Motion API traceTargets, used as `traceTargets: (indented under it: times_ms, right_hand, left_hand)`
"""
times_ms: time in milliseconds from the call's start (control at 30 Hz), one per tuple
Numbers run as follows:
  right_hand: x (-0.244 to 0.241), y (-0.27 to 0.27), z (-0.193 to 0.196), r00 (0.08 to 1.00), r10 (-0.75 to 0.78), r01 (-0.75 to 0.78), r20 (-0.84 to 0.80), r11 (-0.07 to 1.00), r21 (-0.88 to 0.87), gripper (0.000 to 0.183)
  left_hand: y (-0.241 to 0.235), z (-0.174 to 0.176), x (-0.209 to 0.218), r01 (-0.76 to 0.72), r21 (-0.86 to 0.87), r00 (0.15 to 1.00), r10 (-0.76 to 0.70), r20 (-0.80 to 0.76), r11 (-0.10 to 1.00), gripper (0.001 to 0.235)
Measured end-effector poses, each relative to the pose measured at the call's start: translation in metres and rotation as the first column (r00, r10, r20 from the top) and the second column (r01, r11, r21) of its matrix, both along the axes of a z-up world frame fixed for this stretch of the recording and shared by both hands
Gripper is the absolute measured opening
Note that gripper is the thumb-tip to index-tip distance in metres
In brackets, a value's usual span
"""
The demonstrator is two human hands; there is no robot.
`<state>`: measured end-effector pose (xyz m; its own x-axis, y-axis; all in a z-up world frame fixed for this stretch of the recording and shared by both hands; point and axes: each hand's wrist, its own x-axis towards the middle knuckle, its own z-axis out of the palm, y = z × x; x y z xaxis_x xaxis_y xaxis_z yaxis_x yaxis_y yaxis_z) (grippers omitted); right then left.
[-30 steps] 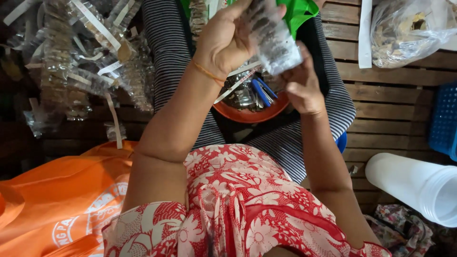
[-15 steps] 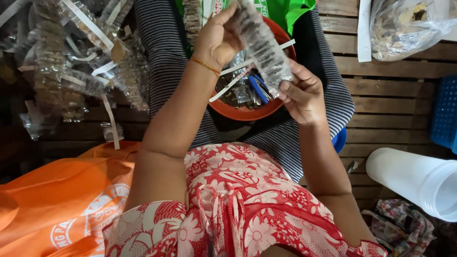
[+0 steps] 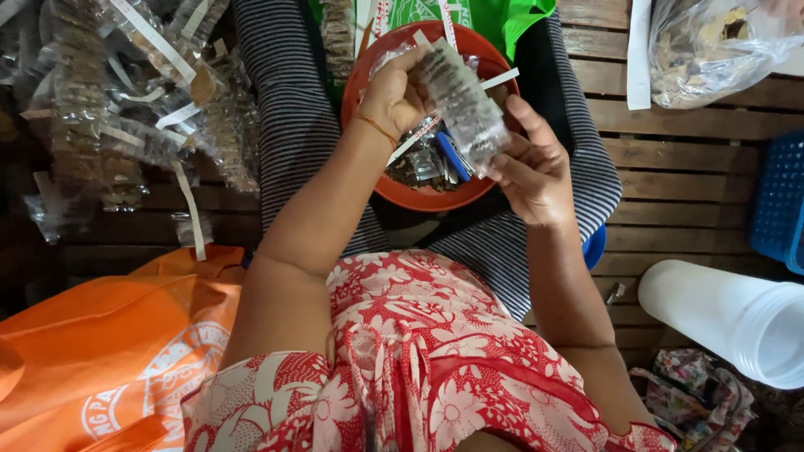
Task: Packaging small items into plastic bags and sealing them with a handheld heat sealer.
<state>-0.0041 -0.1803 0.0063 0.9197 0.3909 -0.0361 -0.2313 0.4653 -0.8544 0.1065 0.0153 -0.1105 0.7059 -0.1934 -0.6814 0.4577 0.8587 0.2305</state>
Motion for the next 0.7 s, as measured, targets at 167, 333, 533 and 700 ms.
traceTargets:
  times_ms: [167,333,533,700]
  right_hand:
    - [-0.005,-0.005,-0.009,0.964,0.022,0.049,0.267,0.965,-0.256,0.047]
    - [-0.009,-0.009,0.019,0.824,-0.009,0.295,0.566,0.861,-0.415,0.023]
    - [-0.030,-0.028,0.084,0.523,-0.030,0.157,0.852,0.986,-0.062,0.057]
    - [-0.059,-0.041,0.125,0.610,-0.073,-0.179,0.789,0.957,0.227,0.050]
  left_hand:
    - [0.012,0.043,-0.007,-0.002,-0.110,0.981,0.023,0.193,0.994,0.013]
    - [0.012,0.102,-0.030,0.029,-0.052,0.873,0.000,0.488,0.998,0.012]
    - [0.001,0.099,-0.047,0.132,0.141,0.857,-0.184,0.482,0.981,0.020]
    - [0.001,0.097,-0.050,-0.047,0.337,0.792,-0.171,0.586,0.940,0.014]
